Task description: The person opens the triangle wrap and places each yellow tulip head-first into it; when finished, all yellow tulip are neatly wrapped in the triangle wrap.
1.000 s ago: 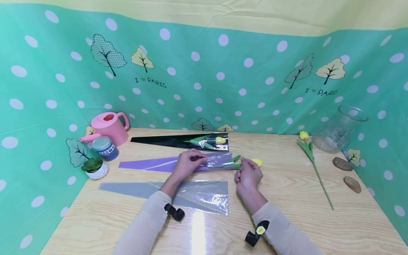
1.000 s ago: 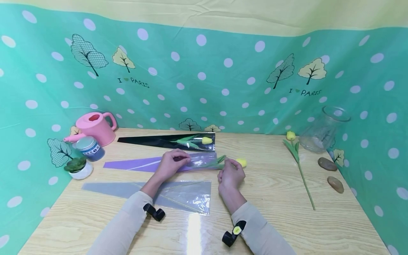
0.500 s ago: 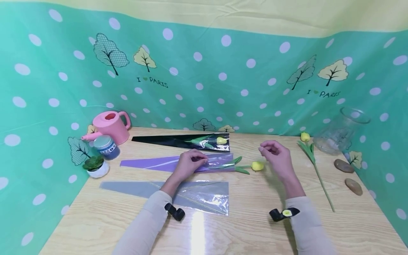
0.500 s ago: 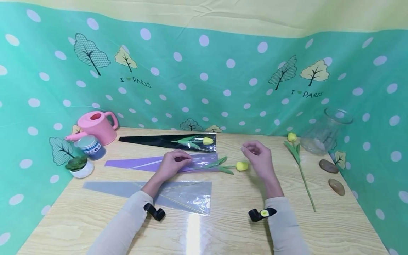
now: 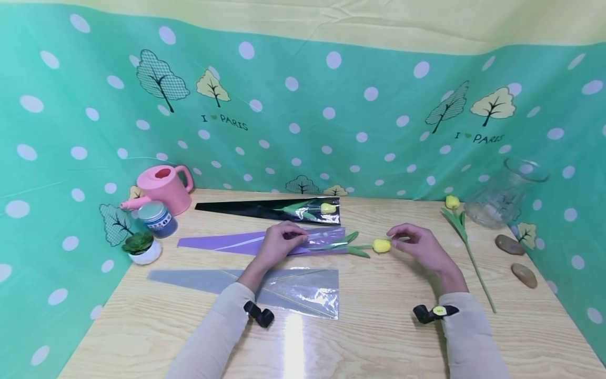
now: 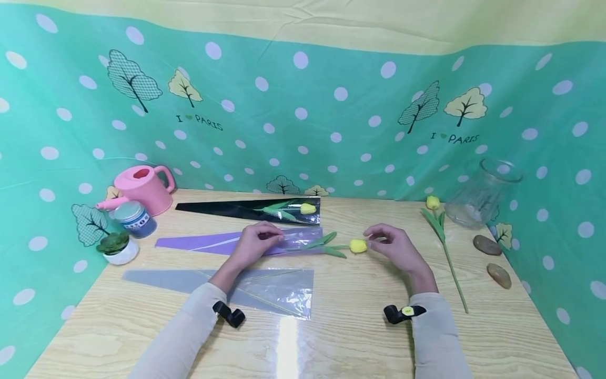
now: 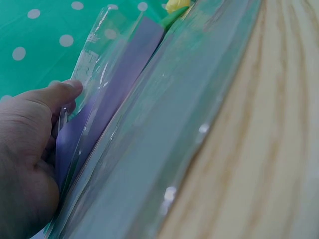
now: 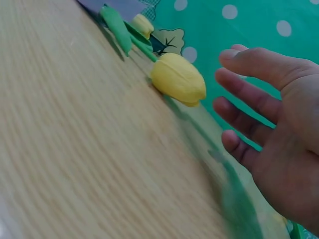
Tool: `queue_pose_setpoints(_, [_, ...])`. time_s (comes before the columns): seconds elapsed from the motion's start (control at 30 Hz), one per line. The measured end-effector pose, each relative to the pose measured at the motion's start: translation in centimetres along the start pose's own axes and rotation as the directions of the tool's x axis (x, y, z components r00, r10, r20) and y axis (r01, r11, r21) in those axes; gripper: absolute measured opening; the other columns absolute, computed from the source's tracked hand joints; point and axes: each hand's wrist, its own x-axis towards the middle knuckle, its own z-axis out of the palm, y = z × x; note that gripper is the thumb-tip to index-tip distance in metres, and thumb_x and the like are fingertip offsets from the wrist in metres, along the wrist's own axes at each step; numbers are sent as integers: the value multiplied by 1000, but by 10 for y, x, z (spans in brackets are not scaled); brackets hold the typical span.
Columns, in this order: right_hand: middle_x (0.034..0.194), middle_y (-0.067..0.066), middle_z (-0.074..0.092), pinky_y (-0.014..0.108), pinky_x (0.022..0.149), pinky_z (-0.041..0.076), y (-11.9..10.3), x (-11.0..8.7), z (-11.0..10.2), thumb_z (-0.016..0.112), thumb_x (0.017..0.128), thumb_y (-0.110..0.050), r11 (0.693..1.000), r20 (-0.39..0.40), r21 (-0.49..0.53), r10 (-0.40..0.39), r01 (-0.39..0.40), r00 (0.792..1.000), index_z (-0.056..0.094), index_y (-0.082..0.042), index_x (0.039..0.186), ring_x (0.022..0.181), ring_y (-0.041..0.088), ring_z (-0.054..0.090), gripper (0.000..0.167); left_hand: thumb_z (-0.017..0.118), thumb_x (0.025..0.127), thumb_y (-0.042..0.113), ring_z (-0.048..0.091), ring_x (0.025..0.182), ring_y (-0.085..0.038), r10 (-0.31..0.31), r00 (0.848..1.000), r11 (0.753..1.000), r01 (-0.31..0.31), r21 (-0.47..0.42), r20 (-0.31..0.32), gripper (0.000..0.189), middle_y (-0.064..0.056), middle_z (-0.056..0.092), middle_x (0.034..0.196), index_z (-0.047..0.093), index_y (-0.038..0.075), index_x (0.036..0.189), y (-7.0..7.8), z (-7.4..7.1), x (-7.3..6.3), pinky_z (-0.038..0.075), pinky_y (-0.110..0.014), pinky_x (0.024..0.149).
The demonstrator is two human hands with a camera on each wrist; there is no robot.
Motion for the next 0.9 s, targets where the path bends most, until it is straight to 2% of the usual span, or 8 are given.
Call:
queue_pose_setpoints(0.1, [122, 20, 68, 20, 87, 54, 1, 2, 4, 73, 97, -12, 1000, 31, -19, -2, 3, 1000, 69, -2, 122, 105, 13, 64, 28, 82, 90, 18, 68, 91, -10, 0, 1000, 1000, 0, 8, 0, 9, 2, 74, 100, 83, 19, 98, 0, 0, 0, 56, -22, 78])
queue_pose_setpoints(0.3, [117, 17, 69, 22, 81, 53, -1, 2, 13, 75, 94, -12, 997, 64, -82, 17, -12, 998, 71, -6, 119, 98, 16, 63, 26, 82, 90, 18, 68, 92, -11, -3, 1000, 1000, 3, 11, 1, 9, 3, 74, 99, 83, 20, 98, -1, 0, 1, 56, -22, 80])
queue_pose_setpoints(0.53, [117, 13, 70, 24, 78, 52, 0, 2, 15, 74, 94, -10, 992, 87, -126, 28, -17, 996, 70, -10, 122, 97, 18, 61, 28, 82, 90, 17, 67, 91, -12, -5, 1000, 1000, 5, 8, 6, 8, 2, 74, 98, 83, 19, 98, 0, 1, 1, 55, -21, 78])
queue_pose_setpoints(0.73, [117, 12, 72, 22, 83, 53, -2, 5, 19, 76, 94, -13, 984, 29, -178, 33, -27, 999, 71, -10, 121, 99, 15, 63, 28, 82, 89, 17, 66, 89, -11, -4, 1000, 1000, 4, 3, 4, 9, 2, 74, 99, 83, 19, 98, -1, 1, 1, 54, -21, 77])
queue_pose_setpoints(0.9, [121, 14, 71, 20, 83, 53, -12, 6, 23, 75, 95, -12, 985, -49, -169, 20, -28, 999, 71, -9, 123, 99, 17, 63, 28, 83, 89, 19, 65, 88, -11, 14, 1000, 1000, -14, -1, 16, 10, 0, 75, 99, 83, 19, 99, 1, -1, 1, 53, -21, 76])
